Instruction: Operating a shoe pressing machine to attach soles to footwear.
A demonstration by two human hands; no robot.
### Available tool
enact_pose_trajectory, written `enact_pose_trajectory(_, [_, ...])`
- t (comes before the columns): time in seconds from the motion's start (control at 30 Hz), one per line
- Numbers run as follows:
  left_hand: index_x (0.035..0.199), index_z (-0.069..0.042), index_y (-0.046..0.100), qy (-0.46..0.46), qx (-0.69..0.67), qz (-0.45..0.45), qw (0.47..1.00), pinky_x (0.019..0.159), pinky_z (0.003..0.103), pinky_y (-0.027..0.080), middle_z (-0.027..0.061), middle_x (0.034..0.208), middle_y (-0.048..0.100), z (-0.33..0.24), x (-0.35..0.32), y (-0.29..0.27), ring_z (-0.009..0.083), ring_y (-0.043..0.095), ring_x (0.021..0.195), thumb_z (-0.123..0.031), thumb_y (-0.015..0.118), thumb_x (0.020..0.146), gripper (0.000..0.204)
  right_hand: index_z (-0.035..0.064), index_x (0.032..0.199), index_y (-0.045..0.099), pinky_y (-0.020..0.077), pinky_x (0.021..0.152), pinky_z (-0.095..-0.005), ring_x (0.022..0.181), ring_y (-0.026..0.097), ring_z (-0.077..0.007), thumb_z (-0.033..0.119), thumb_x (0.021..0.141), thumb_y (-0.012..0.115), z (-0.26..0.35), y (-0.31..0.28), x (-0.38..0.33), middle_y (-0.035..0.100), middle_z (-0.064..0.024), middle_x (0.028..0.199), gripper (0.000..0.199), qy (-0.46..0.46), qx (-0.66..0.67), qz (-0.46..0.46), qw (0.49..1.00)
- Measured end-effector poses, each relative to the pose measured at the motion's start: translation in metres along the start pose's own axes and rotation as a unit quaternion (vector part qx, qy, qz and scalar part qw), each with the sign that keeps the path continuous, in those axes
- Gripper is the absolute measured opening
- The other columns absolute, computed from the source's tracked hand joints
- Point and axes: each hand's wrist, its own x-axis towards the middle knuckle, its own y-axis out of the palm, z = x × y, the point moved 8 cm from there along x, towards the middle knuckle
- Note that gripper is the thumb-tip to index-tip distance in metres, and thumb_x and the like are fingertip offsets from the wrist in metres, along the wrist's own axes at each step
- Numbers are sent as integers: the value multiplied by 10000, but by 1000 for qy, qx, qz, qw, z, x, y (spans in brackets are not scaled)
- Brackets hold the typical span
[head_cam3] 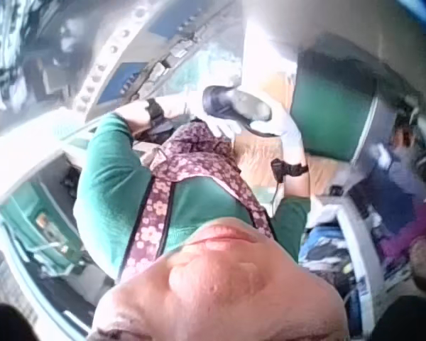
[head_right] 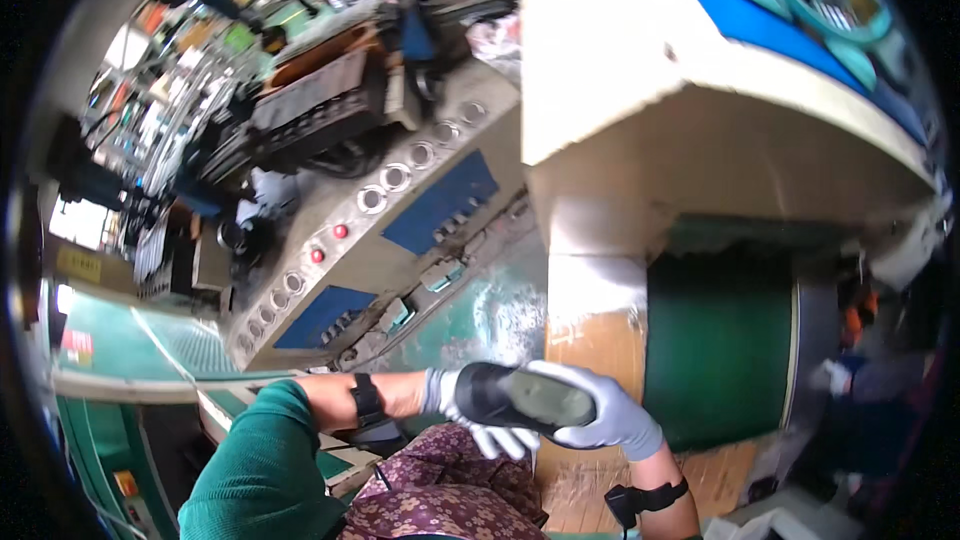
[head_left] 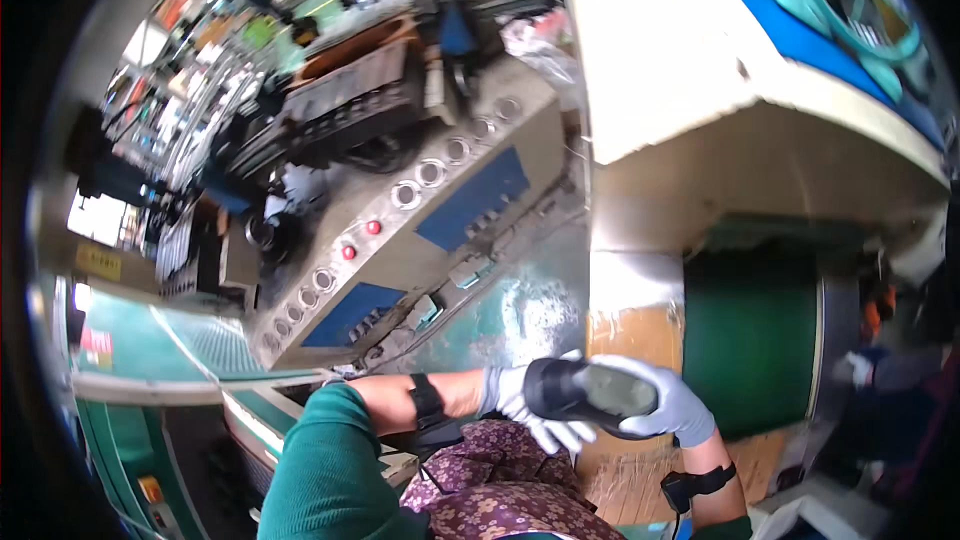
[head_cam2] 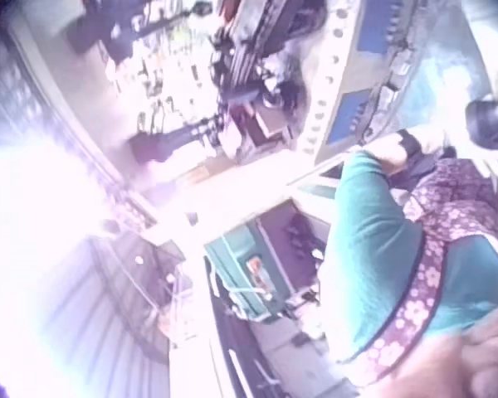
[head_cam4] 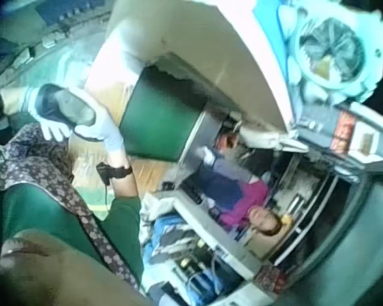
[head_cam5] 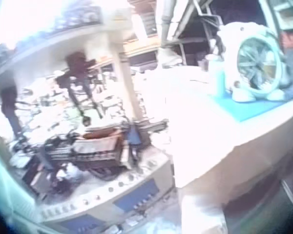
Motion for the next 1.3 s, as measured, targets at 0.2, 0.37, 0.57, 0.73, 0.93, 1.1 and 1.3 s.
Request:
enact_pose_trajectory(0.2, [1442,-77,532,502,530,-272,627,1087,394,447,161,1449,553,-33,-189,42,245,590,1263,-211,761,884,618,79,1349,579,316,1174,-479,1364,459,-354,168,686,695,78,112,120,569,-153,1403,679,-237,-457,169,840])
enact_pose_trajectory(0.37, [1484,10,431,610,-150,157,762,1192,525,329,243,1484,493,-36,-286,-23,404,494,1359,-315,553,905,675,17,1561,290,257,1207,-486,1493,311,-351,318,808,789,112,125,200,330,-216,1597,952,-185,-346,-157,906])
enact_pose_trajectory(0.57, [1449,50,443,733,-46,229,639,1141,500,408,235,1442,534,-67,-407,8,382,553,1298,-253,537,876,655,22,1613,114,229,1210,-352,1499,259,-218,322,818,837,104,223,295,275,-142,1625,1115,-97,68,-1,993])
enact_pose_trajectory(0.73, [1491,-15,405,788,65,27,611,1185,423,332,133,1516,464,-97,-446,5,282,453,1389,-236,574,888,664,0,1591,224,335,1157,-340,1406,410,-192,104,815,788,157,225,338,388,-123,1562,964,-167,-6,-46,985])
enact_pose_trajectory(0.93, [1511,43,329,590,468,-636,171,1203,432,259,250,1564,362,-161,-503,3,382,340,1461,-304,517,1029,623,-50,1469,452,398,1119,-343,1264,566,-220,54,776,664,181,124,458,598,-133,1377,732,-216,142,-102,961])
enact_pose_trajectory(1.1, [1481,-23,444,573,436,-556,414,1186,425,309,245,1511,448,-154,-488,-40,371,401,1430,-326,561,1017,567,-46,1396,529,397,1095,-310,1208,587,-196,73,772,671,248,50,600,637,-112,1321,651,-235,45,-65,969])
enact_pose_trajectory(1.3, [1447,15,483,486,125,-686,527,1110,334,389,159,1445,536,-18,-433,-221,252,494,1340,-214,535,1030,479,-46,1310,608,458,985,-278,1057,631,-155,131,753,758,287,27,774,693,-92,1188,603,-207,-96,-42,973])
